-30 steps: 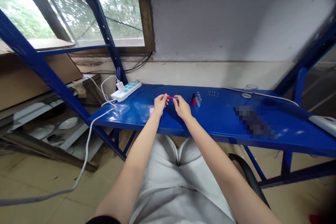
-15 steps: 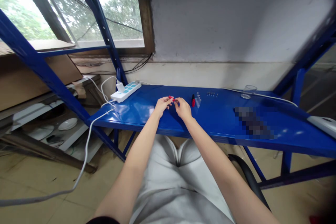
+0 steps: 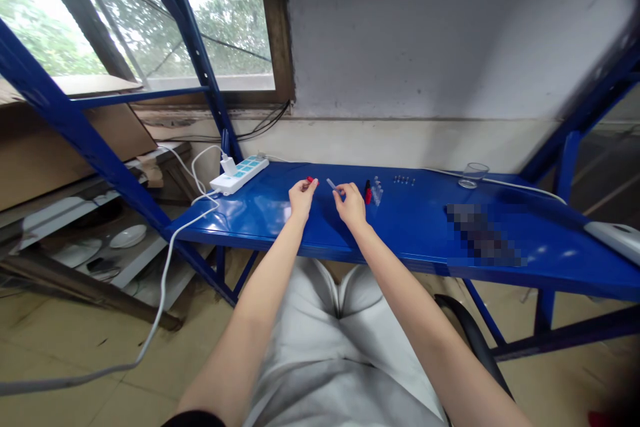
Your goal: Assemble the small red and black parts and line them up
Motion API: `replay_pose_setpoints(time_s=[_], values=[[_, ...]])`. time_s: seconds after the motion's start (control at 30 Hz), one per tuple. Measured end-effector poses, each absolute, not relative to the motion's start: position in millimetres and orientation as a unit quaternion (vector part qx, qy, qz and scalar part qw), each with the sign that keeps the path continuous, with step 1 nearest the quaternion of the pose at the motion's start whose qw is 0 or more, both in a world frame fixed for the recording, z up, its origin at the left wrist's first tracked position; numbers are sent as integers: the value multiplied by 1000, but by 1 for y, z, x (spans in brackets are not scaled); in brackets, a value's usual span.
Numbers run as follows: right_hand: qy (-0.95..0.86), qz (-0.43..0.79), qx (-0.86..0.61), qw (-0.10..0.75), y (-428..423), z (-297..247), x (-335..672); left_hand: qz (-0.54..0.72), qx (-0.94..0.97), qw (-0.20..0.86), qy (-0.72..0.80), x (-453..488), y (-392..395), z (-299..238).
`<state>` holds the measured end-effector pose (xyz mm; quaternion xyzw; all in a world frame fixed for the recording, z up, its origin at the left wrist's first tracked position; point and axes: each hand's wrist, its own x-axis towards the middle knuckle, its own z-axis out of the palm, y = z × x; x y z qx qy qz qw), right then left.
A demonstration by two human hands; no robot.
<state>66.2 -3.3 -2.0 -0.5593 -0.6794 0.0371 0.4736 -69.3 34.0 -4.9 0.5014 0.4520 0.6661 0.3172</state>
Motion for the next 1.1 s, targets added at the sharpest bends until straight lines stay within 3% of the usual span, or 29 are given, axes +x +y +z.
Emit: replay_pose_setpoints(time_s=[0.17,0.47,0.77,1.1], values=[[-658,96,-573,479,-10,17,90,591,608,260,463,-55,27,0],[-655,223,-638,337,-35,24,182,346,797,221,442,1,10,14],[-626,103,-716,291,-27,3,181,324,776,168,515,30,8,3],[-612,69,-745,256,-30,0,175,318,776,91,537,31,1,-6]])
